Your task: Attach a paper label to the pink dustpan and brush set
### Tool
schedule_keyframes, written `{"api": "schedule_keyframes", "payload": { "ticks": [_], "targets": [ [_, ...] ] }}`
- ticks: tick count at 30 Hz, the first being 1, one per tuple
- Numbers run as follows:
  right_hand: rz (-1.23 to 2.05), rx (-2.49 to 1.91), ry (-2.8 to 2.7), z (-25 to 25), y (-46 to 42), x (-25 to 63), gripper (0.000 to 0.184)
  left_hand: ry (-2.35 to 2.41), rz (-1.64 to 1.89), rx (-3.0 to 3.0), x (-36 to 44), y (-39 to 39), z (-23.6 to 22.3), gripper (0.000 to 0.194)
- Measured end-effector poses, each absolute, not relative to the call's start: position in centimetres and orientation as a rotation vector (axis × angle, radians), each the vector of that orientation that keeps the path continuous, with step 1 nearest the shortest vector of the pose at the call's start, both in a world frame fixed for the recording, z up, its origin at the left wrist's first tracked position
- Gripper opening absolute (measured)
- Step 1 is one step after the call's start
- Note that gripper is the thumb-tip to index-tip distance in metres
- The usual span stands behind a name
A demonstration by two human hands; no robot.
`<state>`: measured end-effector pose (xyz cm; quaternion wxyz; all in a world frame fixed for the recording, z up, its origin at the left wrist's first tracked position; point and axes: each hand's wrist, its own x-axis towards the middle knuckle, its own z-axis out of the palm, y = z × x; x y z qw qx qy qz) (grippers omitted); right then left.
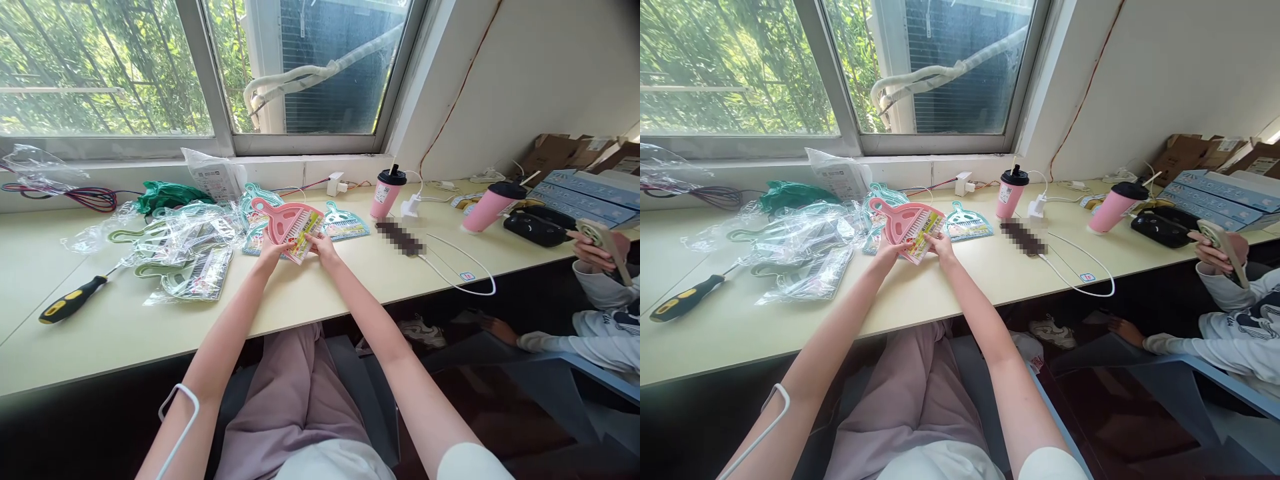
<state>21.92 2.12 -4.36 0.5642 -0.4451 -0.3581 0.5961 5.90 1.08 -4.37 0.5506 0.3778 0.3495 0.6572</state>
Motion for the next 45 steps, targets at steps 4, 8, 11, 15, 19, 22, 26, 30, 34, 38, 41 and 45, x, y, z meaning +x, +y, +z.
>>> {"api": "schedule_keyframes", "payload": {
  "ticks": [4, 8, 11, 15, 19, 22, 26, 30, 34, 38, 41, 45],
  "targets": [
    [1.382, -1.014, -0.833, -4.5, 2.3, 21.9, 0.023, 0.841, 1.554, 1.015, 5.7, 1.6, -4.7, 0.087],
    [1.37, -0.997, -0.824, -4.3, 2.2, 22.0, 0.025, 0.805, 1.51, 1.083, 5.5, 1.8, -4.6, 0.09],
    [1.363, -0.98, -0.814, -4.2, 2.0, 22.1, 0.023, 0.779, 1.484, 1.112, 5.4, 1.8, -4.5, 0.091],
    [1.355, -0.967, -0.8, -4.1, 1.8, 22.1, 0.023, 0.78, 1.49, 1.132, 5.5, 1.7, -4.5, 0.095],
    [1.355, -0.974, -0.771, -4.2, 1.9, 22.1, 0.02, 0.781, 1.491, 1.163, 5.7, 1.2, -4.3, 0.101],
    [1.347, -0.979, -0.748, -4.4, 2.0, 22.2, 0.019, 0.774, 1.431, 1.18, 5.6, 0.8, -3.8, 0.096],
    [1.325, -0.944, -0.737, -4.6, 2.1, 22.6, 0.019, 1.039, 1.416, 1.348, 4.8, 0.7, -3.2, 0.063],
    [1.282, -0.958, -0.749, -4.7, 2.1, 23.0, 0.021, 1.625, 1.629, 1.834, 3.3, 1.1, -3.0, 0.051],
    [1.279, -0.979, -0.762, -4.7, 1.9, 23.0, 0.02, 2.078, 1.498, 2.015, 1.5, 1.5, -3.4, 0.049],
    [1.285, -0.973, -0.729, -4.6, 1.8, 23.2, 0.02, 2.414, 1.213, 1.786, -0.3, 2.1, -4.3, 0.052],
    [1.296, -0.994, -0.678, -4.6, 1.9, 23.3, 0.02, 2.443, 1.122, 1.808, -0.8, 2.4, -4.7, 0.049],
    [1.313, -0.988, -0.605, -4.9, 2.1, 23.5, 0.019, 2.251, 1.198, 2.109, 0.3, 1.9, -4.1, 0.044]
  ]
}}
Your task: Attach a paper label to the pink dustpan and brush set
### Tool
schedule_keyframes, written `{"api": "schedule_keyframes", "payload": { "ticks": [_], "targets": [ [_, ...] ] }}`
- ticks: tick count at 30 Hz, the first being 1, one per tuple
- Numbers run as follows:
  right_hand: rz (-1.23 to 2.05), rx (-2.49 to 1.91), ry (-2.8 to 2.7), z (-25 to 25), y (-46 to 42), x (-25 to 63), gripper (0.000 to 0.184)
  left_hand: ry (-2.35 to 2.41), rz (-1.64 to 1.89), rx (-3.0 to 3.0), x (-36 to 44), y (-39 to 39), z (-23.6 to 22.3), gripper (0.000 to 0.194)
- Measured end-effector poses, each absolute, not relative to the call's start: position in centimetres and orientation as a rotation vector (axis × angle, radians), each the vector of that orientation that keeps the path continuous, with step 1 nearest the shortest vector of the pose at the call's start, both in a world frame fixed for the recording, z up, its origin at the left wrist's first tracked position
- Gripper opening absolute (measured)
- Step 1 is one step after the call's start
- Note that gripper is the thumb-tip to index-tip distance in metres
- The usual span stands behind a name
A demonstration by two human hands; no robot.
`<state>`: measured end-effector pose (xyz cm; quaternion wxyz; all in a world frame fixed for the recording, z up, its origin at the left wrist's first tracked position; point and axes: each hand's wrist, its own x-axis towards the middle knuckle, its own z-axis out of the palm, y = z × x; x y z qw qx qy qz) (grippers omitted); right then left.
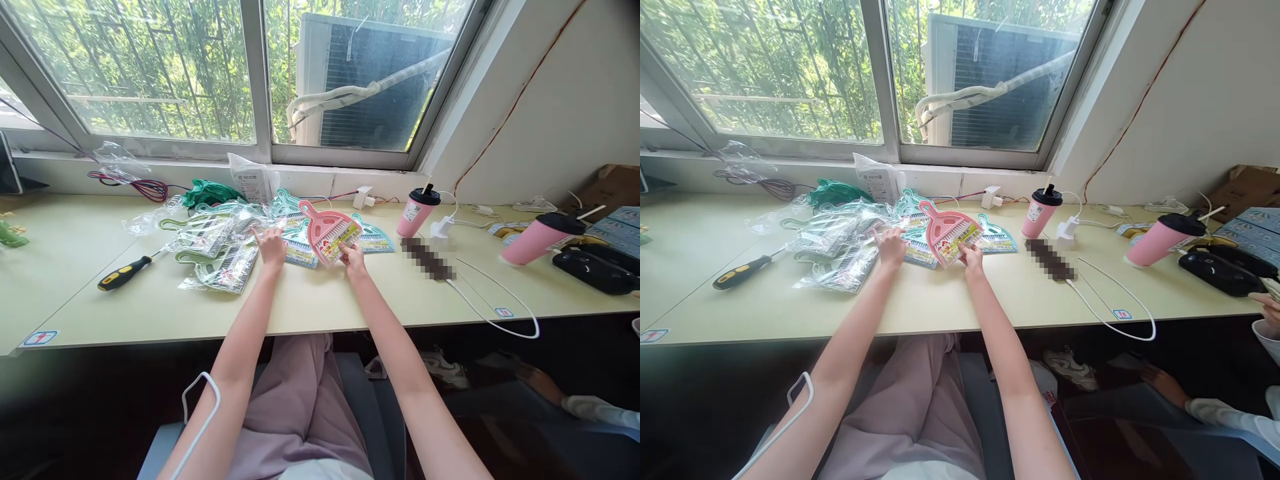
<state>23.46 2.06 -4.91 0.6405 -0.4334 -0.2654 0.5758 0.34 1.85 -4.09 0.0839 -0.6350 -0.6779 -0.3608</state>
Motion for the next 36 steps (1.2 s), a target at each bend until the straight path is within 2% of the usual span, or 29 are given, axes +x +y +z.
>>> {"api": "schedule_keyframes", "payload": {
  "ticks": [6, 10, 14, 16, 23, 26, 29, 33, 36],
  "targets": [
    [1.28, -0.93, -0.494, -5.2, 2.5, 23.9, 0.02, -1.642, -1.104, -2.254, 2.4, 0.7, -2.9, 0.033],
    [1.246, -0.916, -0.512, -5.5, 2.9, 24.6, 0.022, -1.825, -1.056, -2.128, 1.8, 0.7, -2.8, 0.031],
    [1.261, -0.926, -0.522, -5.5, 3.0, 24.8, 0.021, -1.96, -1.18, -1.904, 1.2, 1.0, -3.0, 0.03],
    [1.285, -0.934, -0.506, -5.5, 2.9, 24.6, 0.019, -1.921, -1.216, -1.936, 1.5, 1.0, -3.1, 0.037],
    [1.299, -0.921, -0.541, -5.3, 2.6, 24.4, 0.021, -1.428, -1.003, -2.795, 3.6, 0.5, -2.4, 0.045],
    [1.303, -0.901, -0.487, -5.1, 2.5, 24.6, 0.02, -1.44, -0.924, -2.68, 3.3, 0.5, -2.3, 0.047],
    [1.302, -0.904, -0.468, -5.0, 2.4, 24.7, 0.019, -1.662, -0.768, -2.461, 2.8, 0.9, -2.9, 0.037],
    [1.309, -0.914, -0.486, -4.9, 2.3, 24.6, 0.019, -1.816, -0.882, -2.219, 2.5, 1.1, -3.6, 0.025],
    [1.324, -0.91, -0.495, -5.0, 2.4, 24.6, 0.02, -1.835, -0.936, -2.147, 2.5, 1.0, -3.7, 0.029]
  ]
}}
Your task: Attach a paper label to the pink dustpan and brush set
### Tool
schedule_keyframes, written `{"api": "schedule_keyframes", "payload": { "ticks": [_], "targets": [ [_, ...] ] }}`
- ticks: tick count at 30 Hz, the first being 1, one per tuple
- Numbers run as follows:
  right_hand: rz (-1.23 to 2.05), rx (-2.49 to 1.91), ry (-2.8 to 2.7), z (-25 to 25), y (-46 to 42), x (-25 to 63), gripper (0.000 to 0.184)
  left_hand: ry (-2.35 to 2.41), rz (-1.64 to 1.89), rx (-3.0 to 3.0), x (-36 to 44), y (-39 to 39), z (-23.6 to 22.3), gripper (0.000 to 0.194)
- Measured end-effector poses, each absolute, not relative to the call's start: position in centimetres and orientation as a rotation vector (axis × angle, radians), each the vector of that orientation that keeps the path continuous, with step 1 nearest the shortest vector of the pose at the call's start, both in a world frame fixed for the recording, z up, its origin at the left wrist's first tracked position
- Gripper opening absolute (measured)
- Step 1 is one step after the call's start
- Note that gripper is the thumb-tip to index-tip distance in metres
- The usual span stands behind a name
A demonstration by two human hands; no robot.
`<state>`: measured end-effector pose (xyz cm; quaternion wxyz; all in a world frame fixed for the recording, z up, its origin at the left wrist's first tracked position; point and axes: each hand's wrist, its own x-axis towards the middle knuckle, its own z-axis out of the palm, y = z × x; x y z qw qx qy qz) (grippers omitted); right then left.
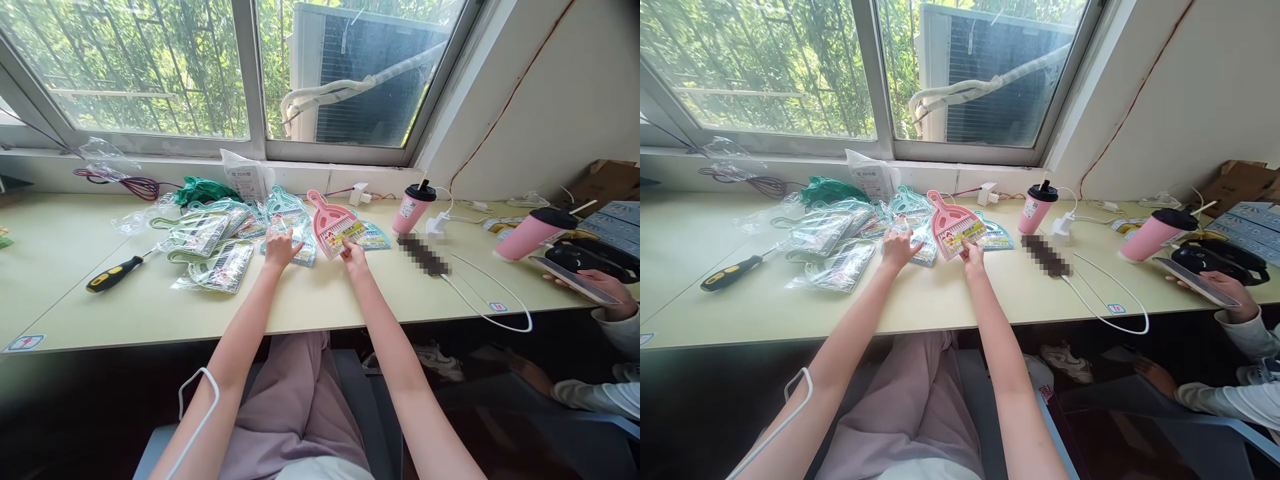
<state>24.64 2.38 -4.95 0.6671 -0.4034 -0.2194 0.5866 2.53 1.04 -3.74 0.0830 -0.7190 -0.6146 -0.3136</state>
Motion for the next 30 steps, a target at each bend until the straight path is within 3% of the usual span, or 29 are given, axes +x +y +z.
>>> {"api": "schedule_keyframes", "payload": {
  "ticks": [5, 9, 19, 30],
  "targets": [
    [1.358, -0.941, -0.549, -5.1, 2.4, 24.7, 0.018, -1.876, -0.89, -2.102, 2.5, 0.9, -3.7, 0.019],
    [1.347, -0.983, -0.571, -5.0, 2.3, 24.8, 0.019, -1.897, -1.027, -1.99, 2.1, 0.7, -3.2, 0.029],
    [1.416, -1.05, -0.789, -4.4, 1.9, 24.3, 0.018, -2.049, -1.326, -1.625, 0.0, 0.7, -2.1, 0.028],
    [1.269, -1.055, -0.637, -5.2, 2.0, 23.6, 0.016, -1.787, -1.392, -1.833, 2.0, 0.3, -2.6, 0.034]
  ]
}}
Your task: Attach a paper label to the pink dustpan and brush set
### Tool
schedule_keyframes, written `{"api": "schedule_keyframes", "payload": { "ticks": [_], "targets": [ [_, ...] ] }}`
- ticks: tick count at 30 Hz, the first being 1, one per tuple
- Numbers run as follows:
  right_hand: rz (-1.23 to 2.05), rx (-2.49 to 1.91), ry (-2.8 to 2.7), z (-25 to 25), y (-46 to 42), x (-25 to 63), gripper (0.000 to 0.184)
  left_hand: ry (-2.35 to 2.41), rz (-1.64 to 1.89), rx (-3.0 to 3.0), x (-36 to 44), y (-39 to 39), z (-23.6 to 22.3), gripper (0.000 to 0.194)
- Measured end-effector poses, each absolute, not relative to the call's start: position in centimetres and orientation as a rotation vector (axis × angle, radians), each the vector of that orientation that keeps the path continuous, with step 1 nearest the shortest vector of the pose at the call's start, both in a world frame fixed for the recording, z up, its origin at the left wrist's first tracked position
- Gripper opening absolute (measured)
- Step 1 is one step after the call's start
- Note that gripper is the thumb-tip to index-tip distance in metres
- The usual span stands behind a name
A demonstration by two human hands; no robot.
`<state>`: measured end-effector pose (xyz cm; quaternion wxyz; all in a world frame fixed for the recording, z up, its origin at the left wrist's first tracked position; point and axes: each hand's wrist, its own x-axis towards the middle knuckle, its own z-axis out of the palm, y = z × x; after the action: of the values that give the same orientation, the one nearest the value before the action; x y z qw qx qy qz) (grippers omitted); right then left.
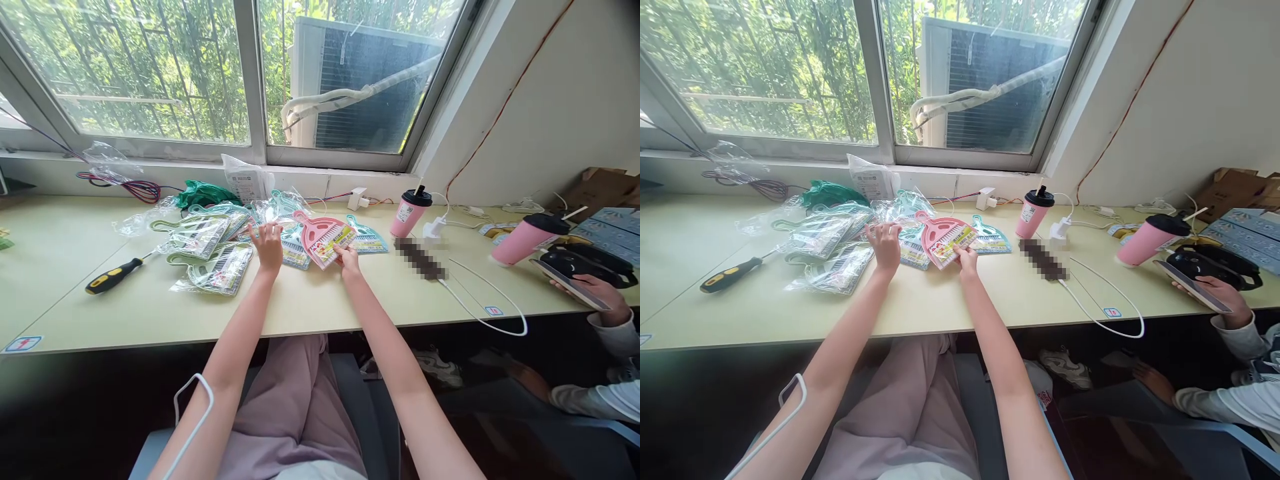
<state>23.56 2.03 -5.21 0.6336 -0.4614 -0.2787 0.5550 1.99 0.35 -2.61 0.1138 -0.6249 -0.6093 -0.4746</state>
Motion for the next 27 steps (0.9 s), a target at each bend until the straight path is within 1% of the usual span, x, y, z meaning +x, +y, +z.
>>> {"api": "schedule_keyframes", "payload": {
  "ticks": [4, 7, 10, 12, 14, 15, 17, 18, 19, 20, 22, 23, 25, 27],
  "targets": [
    [1.376, -1.03, -0.767, -5.1, 2.0, 23.2, 0.021, -1.693, -1.438, -1.904, 2.6, 0.3, -2.8, 0.032],
    [1.459, -0.989, -0.845, -4.9, 1.9, 22.9, 0.019, -1.631, -1.451, -2.019, 2.8, 0.1, -2.6, 0.03],
    [1.463, -0.973, -0.778, -5.0, 2.0, 22.8, 0.016, -1.551, -1.449, -2.195, 3.4, -0.3, -2.3, 0.029],
    [1.436, -0.96, -0.687, -5.1, 2.1, 22.8, 0.018, -1.482, -1.447, -2.31, 4.0, -0.6, -2.3, 0.028],
    [1.406, -0.92, -0.602, -5.1, 2.3, 22.9, 0.02, -1.456, -1.528, -2.325, 4.7, -0.8, -2.3, 0.029],
    [1.397, -0.891, -0.568, -5.1, 2.4, 23.0, 0.021, -1.467, -1.631, -2.266, 5.0, -0.8, -2.3, 0.04],
    [1.387, -0.831, -0.514, -5.0, 2.5, 23.0, 0.02, -1.516, -1.939, -2.081, 5.4, -0.6, -2.3, 0.083],
    [1.387, -0.811, -0.491, -4.9, 2.5, 23.0, 0.02, -1.545, -2.121, -2.023, 5.4, -0.3, -2.2, 0.1],
    [1.389, -0.797, -0.473, -4.8, 2.6, 23.0, 0.019, -1.581, -2.305, -2.033, 5.4, -0.1, -2.2, 0.11],
    [1.393, -0.789, -0.462, -4.7, 2.6, 22.9, 0.019, -1.626, -2.475, -2.113, 5.3, 0.2, -2.1, 0.114],
    [1.405, -0.78, -0.468, -4.6, 2.8, 22.8, 0.019, -1.723, -2.698, -2.412, 5.3, 0.6, -1.9, 0.107],
    [1.412, -0.775, -0.48, -4.5, 2.8, 22.7, 0.019, -1.764, -2.723, -2.556, 5.4, 0.7, -1.9, 0.1],
    [1.407, -0.768, -0.488, -4.5, 3.0, 22.7, 0.019, -1.813, -2.652, -2.782, 5.9, 0.5, -1.8, 0.084],
    [1.37, -0.764, -0.463, -4.4, 3.0, 22.9, 0.019, -1.803, -2.525, -2.975, 6.6, -0.1, -1.9, 0.074]
  ]
}}
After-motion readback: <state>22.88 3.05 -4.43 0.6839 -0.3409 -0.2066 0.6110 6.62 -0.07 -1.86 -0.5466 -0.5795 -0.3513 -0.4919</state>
